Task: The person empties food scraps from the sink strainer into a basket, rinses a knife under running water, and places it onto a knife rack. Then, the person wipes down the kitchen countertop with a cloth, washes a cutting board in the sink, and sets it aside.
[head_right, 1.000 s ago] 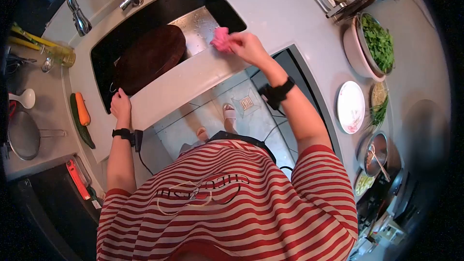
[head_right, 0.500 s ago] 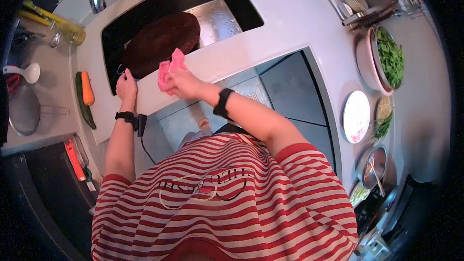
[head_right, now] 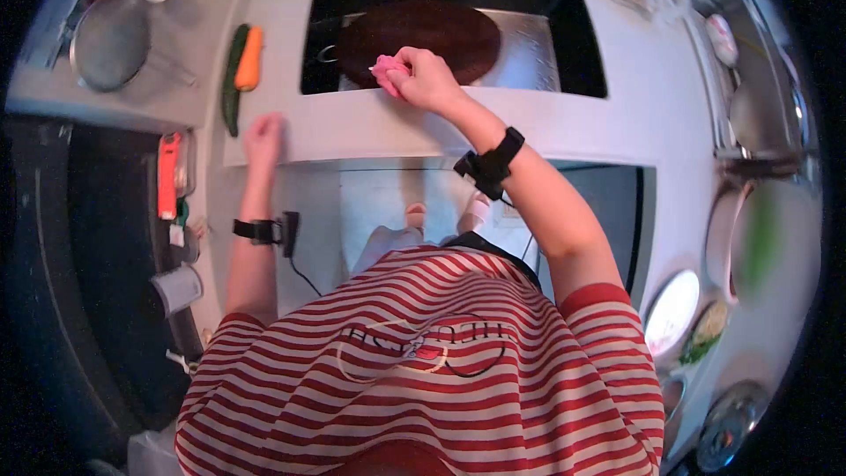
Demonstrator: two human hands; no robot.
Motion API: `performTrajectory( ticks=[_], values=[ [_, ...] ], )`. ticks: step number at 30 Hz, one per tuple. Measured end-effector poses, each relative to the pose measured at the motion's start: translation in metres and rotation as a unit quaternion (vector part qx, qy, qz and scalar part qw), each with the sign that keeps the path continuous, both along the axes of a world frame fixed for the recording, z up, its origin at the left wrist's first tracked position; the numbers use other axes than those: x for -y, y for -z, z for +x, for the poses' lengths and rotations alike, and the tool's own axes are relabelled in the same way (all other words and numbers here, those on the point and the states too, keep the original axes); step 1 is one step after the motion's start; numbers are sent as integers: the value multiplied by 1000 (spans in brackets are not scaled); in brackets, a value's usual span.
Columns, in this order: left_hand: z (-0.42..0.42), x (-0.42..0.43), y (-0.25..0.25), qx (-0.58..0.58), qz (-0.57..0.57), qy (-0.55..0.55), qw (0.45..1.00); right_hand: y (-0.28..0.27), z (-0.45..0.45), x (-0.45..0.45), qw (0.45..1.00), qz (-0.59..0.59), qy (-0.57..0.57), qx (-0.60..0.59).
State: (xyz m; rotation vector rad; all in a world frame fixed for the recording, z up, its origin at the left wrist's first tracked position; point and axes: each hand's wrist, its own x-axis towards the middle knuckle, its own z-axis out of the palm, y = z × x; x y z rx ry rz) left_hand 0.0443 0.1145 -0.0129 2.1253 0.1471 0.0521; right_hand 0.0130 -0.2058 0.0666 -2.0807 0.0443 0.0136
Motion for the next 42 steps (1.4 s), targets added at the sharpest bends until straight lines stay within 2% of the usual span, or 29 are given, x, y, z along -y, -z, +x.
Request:
performTrajectory(
  ticks=[1, 2, 3, 4, 5, 7, 8, 9, 10, 11, 12, 13, 14, 15, 16, 17, 18, 20, 21, 23, 25, 29, 31, 33, 34, 36, 40, 41, 42],
  values=[
    [-23, 23, -32, -128, -88, 0, 988, 3, 6, -21, 998, 52, -35, 9],
    [-37, 33, -35, -129, -217, 56, 966, 6, 10, -42, 992, 104, -70, 15],
    [-48, 45, -52, -167, -383, 48, 907, -5, 8, -67, 967, 230, -96, -42],
    [-54, 50, -69, -195, -539, 43, 818, -19, 3, -89, 924, 348, -119, -100],
    [-52, 44, -72, -185, -538, 35, 821, -25, 1, -107, 900, 385, -141, -146],
    [-41, 34, -76, 18, -570, -1, 821, -19, 6, -138, 882, 407, -162, -176],
    [-36, 21, -76, 25, -570, -6, 821, -14, 9, -149, 871, 419, -174, -190],
    [-32, 0, -73, 37, -405, -43, 912, -9, 12, -156, 870, 417, -182, -190],
    [-27, -20, -70, 45, -225, -78, 970, -4, 16, -162, 917, 312, -181, -173],
    [-22, -36, -67, 48, -223, -80, 970, 3, 19, -168, 951, 204, -174, -152],
    [-19, -48, -63, 0, -37, -24, 999, 20, 21, -171, 951, 205, -176, -151],
    [-18, -56, -55, -49, 150, 33, 987, 38, 21, -172, 969, 178, -152, -74],
    [-20, -57, -31, -48, 150, 32, 987, 48, 23, -168, 981, 149, -128, 4],
    [-25, -54, 1, 73, 272, 20, 959, 45, 23, -158, 981, 149, -126, 6],
    [-30, -45, 19, 191, 385, 9, 903, 39, 17, -144, 977, 162, -134, -33],
    [-39, -25, 12, 140, 330, 3, 934, 34, 8, -129, 971, 174, -142, -76],
    [-46, -9, 6, 137, 326, 6, 935, 30, 1, -115, 972, 172, -140, -80],
    [-51, 17, -1, 95, 384, 10, 918, 24, -6, -90, 962, 197, -85, -172],
    [-50, 29, 3, 94, 380, 10, 920, 28, -9, -78, 962, 193, -84, -172],
    [-46, 53, 9, 180, 429, 139, 874, 37, -12, -58, 971, 193, -32, -135],
    [-53, 102, -1, 182, 240, 157, 941, 35, -14, -41, 972, 196, -2, -126],
    [-83, 178, -17, 210, 218, 192, 933, 18, -19, -3, 973, 195, 69, -100],
    [-78, 183, -23, 237, 208, 193, 929, 7, -21, 17, 972, 194, 103, -82],
    [-57, 170, -31, 123, 198, 266, 936, -3, -25, 41, 972, 186, 129, -68],
    [-45, 163, -30, 128, 201, 264, 934, -8, -29, 52, 971, 185, 140, -57],
    [-13, 145, -33, 212, 127, 183, 952, -11, -40, 77, 966, 193, 167, -46],
    [56, 105, -61, 306, 150, 68, 938, -1, -68, 120, 951, 182, 246, -52],
    [73, 99, -62, 312, 151, 67, 936, 5, -74, 130, 946, 184, 261, -61],
    [90, 94, -60, 306, 194, 21, 932, 11, -81, 137, 941, 185, 275, -70]
  ],
)
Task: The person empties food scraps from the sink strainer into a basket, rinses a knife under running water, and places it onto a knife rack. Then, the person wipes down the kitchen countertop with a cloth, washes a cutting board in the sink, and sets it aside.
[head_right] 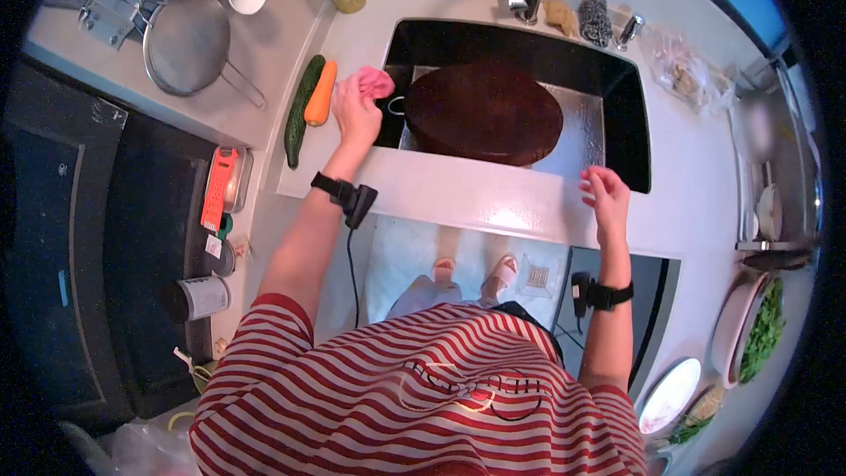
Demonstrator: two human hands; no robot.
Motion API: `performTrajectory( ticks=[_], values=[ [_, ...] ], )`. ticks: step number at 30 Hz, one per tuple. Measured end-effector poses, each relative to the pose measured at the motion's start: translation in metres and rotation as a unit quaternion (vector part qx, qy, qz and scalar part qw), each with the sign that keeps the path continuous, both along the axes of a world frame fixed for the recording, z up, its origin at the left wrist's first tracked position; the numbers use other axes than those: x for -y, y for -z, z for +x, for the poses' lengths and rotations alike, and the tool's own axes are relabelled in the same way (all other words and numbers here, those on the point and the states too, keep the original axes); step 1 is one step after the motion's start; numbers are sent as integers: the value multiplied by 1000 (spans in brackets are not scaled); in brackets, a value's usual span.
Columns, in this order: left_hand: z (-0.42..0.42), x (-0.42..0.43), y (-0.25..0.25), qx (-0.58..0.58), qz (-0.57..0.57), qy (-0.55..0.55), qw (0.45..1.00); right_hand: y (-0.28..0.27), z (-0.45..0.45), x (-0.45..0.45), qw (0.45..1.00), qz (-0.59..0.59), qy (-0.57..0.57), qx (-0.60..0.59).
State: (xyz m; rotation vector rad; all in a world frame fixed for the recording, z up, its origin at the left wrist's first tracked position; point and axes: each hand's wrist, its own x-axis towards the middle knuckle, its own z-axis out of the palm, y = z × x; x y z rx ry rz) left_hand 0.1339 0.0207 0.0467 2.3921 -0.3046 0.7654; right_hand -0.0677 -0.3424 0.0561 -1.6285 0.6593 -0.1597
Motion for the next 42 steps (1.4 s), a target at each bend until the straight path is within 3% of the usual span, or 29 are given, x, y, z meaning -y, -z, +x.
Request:
performTrajectory(
  ticks=[2, 4, 5, 6, 8, 15, 17, 23, 25, 28, 29, 31, 34, 38, 40, 42],
  values=[
    [30, -8, 9, 12, 23, -58, 998, 5, -13, 8, 1000, -5, 12, -5],
    [54, -19, 28, -23, 139, -138, 980, 6, -20, 13, 1000, -9, 20, -15],
    [58, -27, 26, -171, 202, -96, 960, 8, -23, 16, 999, -7, 30, -15],
    [59, -26, 27, -171, 201, -98, 960, 9, -25, 18, 999, -4, 39, -16],
    [61, -22, 26, -306, 218, -156, 913, 5, -26, 22, 999, 1, 47, -17],
    [62, -24, 8, -314, 252, -160, 901, 2, -29, 32, 998, 13, 60, 8],
    [43, -24, -9, -362, 257, -73, 893, 6, -28, 35, 998, 18, 61, 9],
    [-42, -33, -23, -336, 226, -102, 909, 18, -27, 33, 999, 28, 40, -9],
    [-66, -39, -38, -410, 260, -63, 872, 20, -25, 30, 999, 29, 41, -8],
    [-76, -55, -37, -426, 264, -51, 864, 20, -22, 25, 999, 36, 25, 1],
    [-76, -63, -20, -428, 265, -50, 862, 19, -20, 22, 999, 39, 25, -2],
    [-74, -80, 26, -185, 178, 0, 967, 17, -16, 18, 999, 39, 18, -4],
    [-68, -61, 31, -198, 95, -13, 975, 17, -12, 11, 999, 41, 8, -3],
    [-19, -46, 20, -263, 122, -7, 957, 20, -11, 6, 999, 50, -12, 0],
    [8, -37, 17, -146, 139, -46, 978, 11, -12, 4, 999, 39, -9, -1],
    [32, -43, 27, -126, 165, -48, 977, 6, -16, 4, 1000, 28, -4, -3]
  ],
)
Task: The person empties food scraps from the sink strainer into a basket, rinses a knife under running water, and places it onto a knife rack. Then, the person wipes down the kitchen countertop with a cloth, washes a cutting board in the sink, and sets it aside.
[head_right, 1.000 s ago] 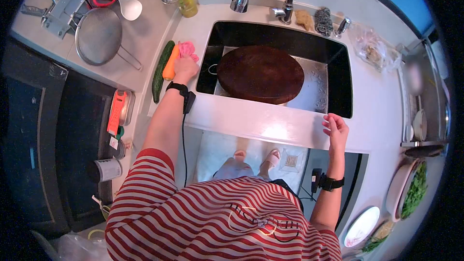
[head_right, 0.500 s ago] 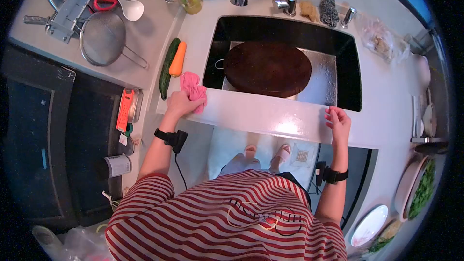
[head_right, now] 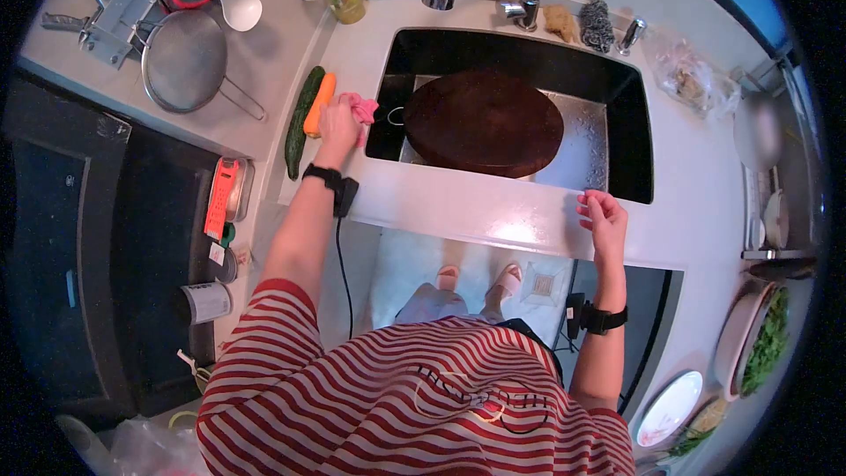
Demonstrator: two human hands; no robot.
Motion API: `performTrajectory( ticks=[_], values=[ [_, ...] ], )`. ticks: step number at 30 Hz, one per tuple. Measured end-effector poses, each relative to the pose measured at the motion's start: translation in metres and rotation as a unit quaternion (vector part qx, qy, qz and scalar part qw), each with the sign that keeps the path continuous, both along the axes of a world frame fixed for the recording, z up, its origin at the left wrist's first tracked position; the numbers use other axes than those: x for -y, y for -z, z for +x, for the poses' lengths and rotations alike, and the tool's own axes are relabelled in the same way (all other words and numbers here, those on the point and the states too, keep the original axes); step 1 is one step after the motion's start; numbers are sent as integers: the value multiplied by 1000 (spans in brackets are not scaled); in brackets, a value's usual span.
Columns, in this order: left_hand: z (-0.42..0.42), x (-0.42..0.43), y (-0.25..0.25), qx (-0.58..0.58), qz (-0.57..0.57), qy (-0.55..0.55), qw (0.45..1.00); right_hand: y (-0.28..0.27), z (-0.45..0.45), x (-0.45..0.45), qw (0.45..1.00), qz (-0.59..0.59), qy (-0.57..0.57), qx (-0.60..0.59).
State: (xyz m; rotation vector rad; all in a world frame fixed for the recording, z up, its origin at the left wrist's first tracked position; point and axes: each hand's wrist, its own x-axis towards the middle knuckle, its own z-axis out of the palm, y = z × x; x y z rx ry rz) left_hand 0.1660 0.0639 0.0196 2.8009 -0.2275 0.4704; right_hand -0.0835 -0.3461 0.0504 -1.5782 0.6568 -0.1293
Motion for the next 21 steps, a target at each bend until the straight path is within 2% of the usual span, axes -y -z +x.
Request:
performTrajectory(
  ticks=[2, 4, 6, 8, 10, 13, 16, 19, 21],
  values=[
    [13, 2, 7, 15, 27, 5, 999, -2, -6, 4, 1000, -17, 8, -7],
    [17, 7, 7, -91, 177, -79, 977, -2, -14, 8, 1000, -18, 12, -9],
    [12, 4, 0, -53, 151, -79, 984, -1, -23, 12, 1000, -4, 18, -11],
    [-1, 0, -18, -125, 148, -7, 981, 2, -29, 17, 1000, -3, 20, -11],
    [-12, -10, -1, -97, 165, 5, 982, 1, -31, 20, 1000, 0, 23, -12],
    [-44, -15, -1, -127, 159, 19, 979, -2, -34, 20, 999, 8, 41, 4],
    [-89, 4, -14, -159, 101, 0, 982, 1, -35, 22, 999, 12, 47, 7],
    [-127, 29, -5, -163, 40, -12, 986, 7, -36, 20, 999, 10, 33, 13],
    [-143, 50, 4, -106, -20, 0, 994, 5, -34, 12, 1000, 10, 21, 6]
  ],
)
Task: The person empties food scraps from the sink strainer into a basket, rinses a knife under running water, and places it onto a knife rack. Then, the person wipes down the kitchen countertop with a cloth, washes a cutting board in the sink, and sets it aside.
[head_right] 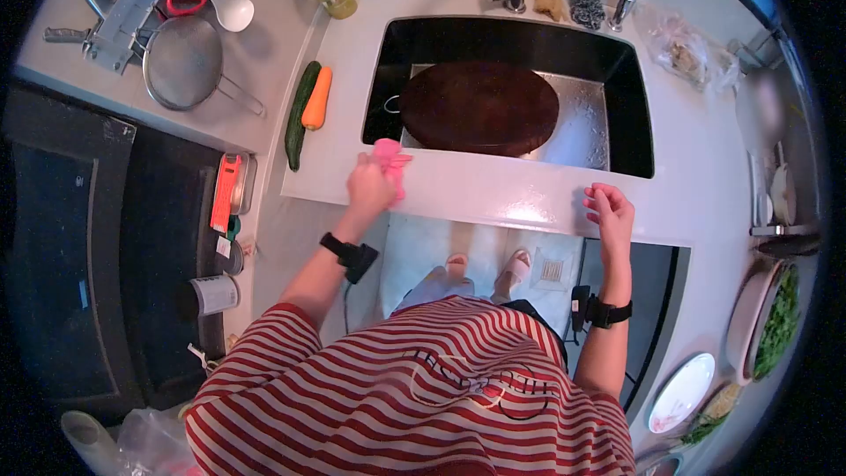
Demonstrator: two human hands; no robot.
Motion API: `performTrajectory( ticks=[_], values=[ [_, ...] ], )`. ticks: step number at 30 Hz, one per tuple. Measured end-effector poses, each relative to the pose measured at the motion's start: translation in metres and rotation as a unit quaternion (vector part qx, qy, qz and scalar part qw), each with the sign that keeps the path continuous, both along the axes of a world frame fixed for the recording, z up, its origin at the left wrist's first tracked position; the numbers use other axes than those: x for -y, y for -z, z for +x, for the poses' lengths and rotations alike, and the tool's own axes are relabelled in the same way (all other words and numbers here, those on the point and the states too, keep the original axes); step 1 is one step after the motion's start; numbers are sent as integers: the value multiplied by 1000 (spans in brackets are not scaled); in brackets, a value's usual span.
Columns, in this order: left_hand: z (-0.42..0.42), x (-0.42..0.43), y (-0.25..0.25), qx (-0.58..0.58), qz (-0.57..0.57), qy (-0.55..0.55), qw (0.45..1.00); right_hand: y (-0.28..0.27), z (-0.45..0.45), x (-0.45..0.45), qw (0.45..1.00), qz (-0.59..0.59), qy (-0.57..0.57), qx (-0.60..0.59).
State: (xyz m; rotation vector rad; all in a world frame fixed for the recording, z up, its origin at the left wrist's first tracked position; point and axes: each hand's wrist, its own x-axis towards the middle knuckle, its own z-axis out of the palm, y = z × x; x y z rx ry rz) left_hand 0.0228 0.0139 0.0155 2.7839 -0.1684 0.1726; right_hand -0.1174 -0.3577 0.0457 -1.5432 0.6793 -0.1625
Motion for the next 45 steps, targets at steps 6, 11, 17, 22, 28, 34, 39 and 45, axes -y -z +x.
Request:
performTrajectory(
  ticks=[6, 11, 17, 22, 28, 34, 39, 45],
  values=[
    [7, -24, -10, 49, -81, 5, 996, -8, 24, -26, 999, -6, -42, 6],
    [39, -102, -32, 49, 5, -110, 993, -12, 29, -38, 998, -5, -58, 21],
    [31, -82, -4, -43, 22, -31, 998, -6, 17, -43, 999, -12, -49, 9],
    [-30, 50, 21, 74, -117, 251, 958, 5, 21, -71, 994, -19, -104, 26],
    [-56, 165, 9, -212, -308, 338, 864, 16, 37, -99, 891, -378, -157, 197],
    [-22, 95, 28, 65, -192, 242, 949, 38, 12, -76, 818, -510, -135, 230],
    [-20, 69, 49, 126, -107, 207, 964, 51, -6, 59, 853, -520, -36, -43],
    [-19, 75, 53, 149, -71, 191, 968, 35, -89, 218, 797, -550, 188, -167]
  ],
)
